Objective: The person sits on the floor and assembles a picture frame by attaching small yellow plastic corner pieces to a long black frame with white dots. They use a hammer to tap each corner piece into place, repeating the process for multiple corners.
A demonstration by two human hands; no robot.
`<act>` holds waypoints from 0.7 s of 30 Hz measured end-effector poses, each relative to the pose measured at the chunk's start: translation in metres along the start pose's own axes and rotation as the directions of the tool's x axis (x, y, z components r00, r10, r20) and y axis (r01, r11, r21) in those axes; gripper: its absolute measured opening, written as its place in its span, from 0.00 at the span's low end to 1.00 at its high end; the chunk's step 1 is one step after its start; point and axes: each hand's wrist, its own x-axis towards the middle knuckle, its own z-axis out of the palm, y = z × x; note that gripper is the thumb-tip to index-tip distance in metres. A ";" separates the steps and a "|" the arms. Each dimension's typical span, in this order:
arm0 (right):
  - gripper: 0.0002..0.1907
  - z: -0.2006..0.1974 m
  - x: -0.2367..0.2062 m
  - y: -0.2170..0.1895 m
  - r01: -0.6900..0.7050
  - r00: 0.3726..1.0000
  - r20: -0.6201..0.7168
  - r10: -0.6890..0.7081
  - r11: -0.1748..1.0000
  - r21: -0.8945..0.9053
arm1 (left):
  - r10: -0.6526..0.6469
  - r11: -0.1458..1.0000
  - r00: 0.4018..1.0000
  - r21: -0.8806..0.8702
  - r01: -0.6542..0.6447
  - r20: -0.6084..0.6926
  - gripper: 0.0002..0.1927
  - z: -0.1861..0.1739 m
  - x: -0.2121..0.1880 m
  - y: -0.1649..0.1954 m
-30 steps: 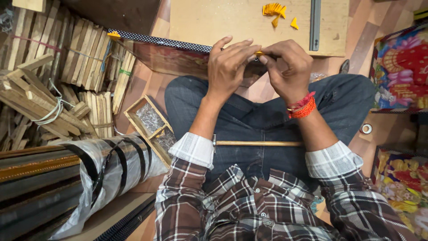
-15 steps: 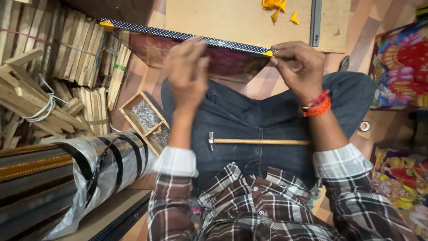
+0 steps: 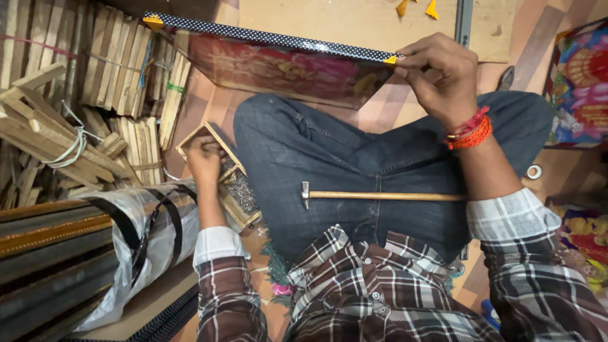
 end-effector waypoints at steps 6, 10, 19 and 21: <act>0.09 0.013 -0.010 0.002 0.046 0.992 -0.118 -0.046 0.999 -0.002 | 0.085 0.882 0.988 0.452 -0.136 0.132 0.09 0.009 0.001 -0.004; 0.10 0.016 -0.013 0.004 0.063 0.990 -0.130 -0.060 0.998 0.021 | 0.203 0.867 0.978 0.457 -0.201 0.045 0.05 0.005 -0.001 -0.004; 0.07 0.020 -0.019 -0.003 -0.103 0.985 -0.134 0.105 0.994 0.017 | 0.500 0.830 0.847 -0.181 -0.528 -0.182 0.05 0.016 -0.048 0.133; 0.07 0.019 -0.020 -0.006 -0.061 0.990 -0.129 0.061 0.998 0.003 | 0.492 0.814 0.870 -0.343 -0.470 -0.026 0.10 0.042 -0.065 0.186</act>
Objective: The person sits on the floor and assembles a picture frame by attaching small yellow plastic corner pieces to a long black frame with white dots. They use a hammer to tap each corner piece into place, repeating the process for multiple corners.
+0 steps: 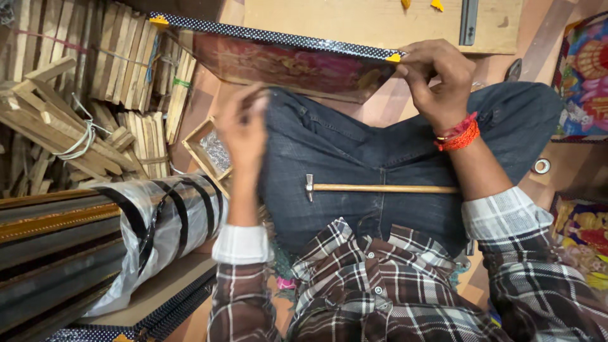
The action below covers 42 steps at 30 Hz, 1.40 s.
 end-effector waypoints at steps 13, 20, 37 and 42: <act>0.10 -0.002 -0.004 -0.032 0.051 0.999 -0.010 -0.051 0.999 0.003 | 0.418 0.807 0.820 0.255 -0.532 0.391 0.08 0.142 0.028 0.085; 0.29 -0.031 -0.089 -0.083 0.087 0.811 0.585 -0.031 0.994 -0.068 | 0.450 0.780 0.783 0.237 -0.579 0.429 0.09 0.137 0.031 0.083; 0.25 -0.012 -0.160 -0.098 -0.680 0.638 0.115 0.761 0.487 0.548 | 0.379 0.799 0.799 0.271 -0.537 0.468 0.06 0.135 0.036 0.094; 0.26 0.004 -0.166 -0.104 -0.646 0.623 0.100 0.776 0.437 0.626 | 0.383 0.797 0.802 0.275 -0.538 0.458 0.06 0.136 0.036 0.092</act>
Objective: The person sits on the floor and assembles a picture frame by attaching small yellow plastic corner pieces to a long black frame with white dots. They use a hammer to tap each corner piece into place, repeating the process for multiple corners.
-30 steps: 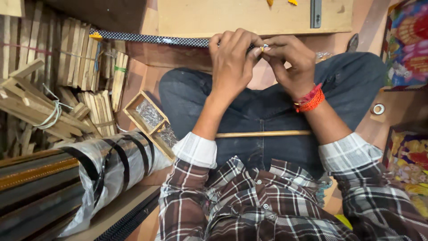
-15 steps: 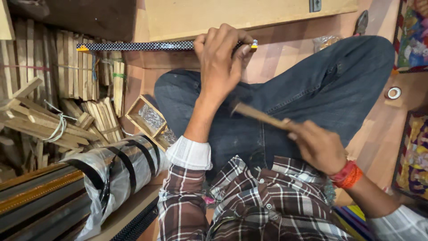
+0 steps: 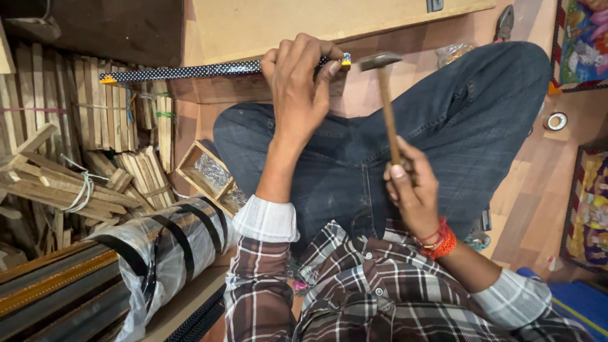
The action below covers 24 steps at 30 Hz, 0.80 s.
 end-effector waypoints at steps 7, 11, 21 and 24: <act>0.25 -0.005 0.005 -0.016 0.055 0.998 0.017 -0.053 0.987 -0.153 | -0.030 0.999 1.000 -0.020 0.030 -0.001 0.05 0.000 -0.001 0.002; 0.21 -0.027 0.013 -0.055 0.340 0.928 0.094 -0.359 0.721 -0.604 | -0.056 0.998 0.998 -0.037 0.056 0.006 0.05 0.000 -0.001 0.002; 0.27 -0.037 0.023 -0.105 0.546 0.806 0.322 -0.497 0.415 -0.728 | -0.105 0.992 0.994 -0.062 0.106 0.023 0.05 0.000 0.000 0.004; 0.26 -0.037 0.023 -0.107 0.590 0.770 0.348 -0.535 0.388 -0.708 | -0.097 0.993 0.995 -0.060 0.097 0.001 0.06 0.000 -0.002 0.005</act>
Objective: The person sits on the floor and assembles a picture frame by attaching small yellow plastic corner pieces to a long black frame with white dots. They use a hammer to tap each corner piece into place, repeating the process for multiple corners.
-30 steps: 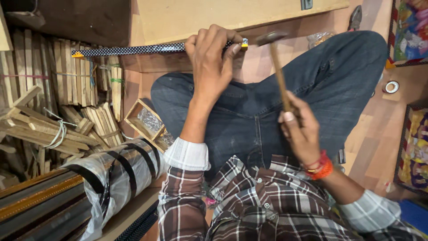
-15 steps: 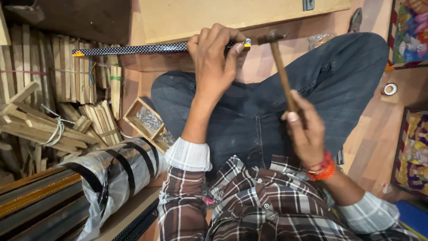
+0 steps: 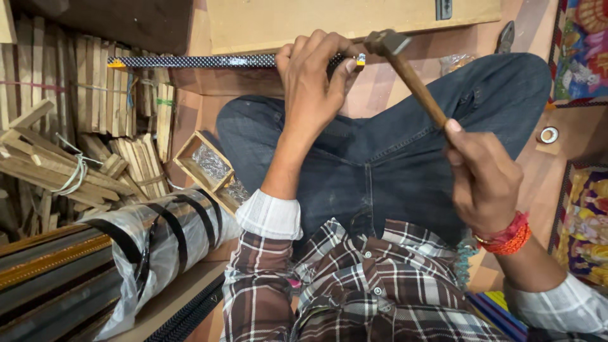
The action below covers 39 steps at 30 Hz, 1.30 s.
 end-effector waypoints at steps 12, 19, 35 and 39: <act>0.29 -0.007 0.003 0.004 -0.020 0.996 0.089 0.024 0.999 -0.043 | -0.006 1.000 1.000 0.003 0.006 -0.006 0.05 0.001 0.002 -0.001; 0.29 -0.003 0.008 0.003 -0.030 0.995 0.096 0.034 0.998 -0.047 | -0.024 0.999 1.000 -0.025 0.024 0.006 0.06 0.000 0.000 -0.001; 0.30 0.006 -0.005 0.018 0.031 0.997 -0.071 -0.032 0.999 -0.013 | 0.107 0.993 0.993 0.059 -0.105 -0.041 0.26 0.007 -0.006 -0.015; 0.31 0.006 -0.003 0.019 -0.037 0.999 -0.034 0.038 0.999 0.027 | 0.089 0.996 0.995 0.037 -0.087 -0.053 0.26 0.007 -0.011 -0.016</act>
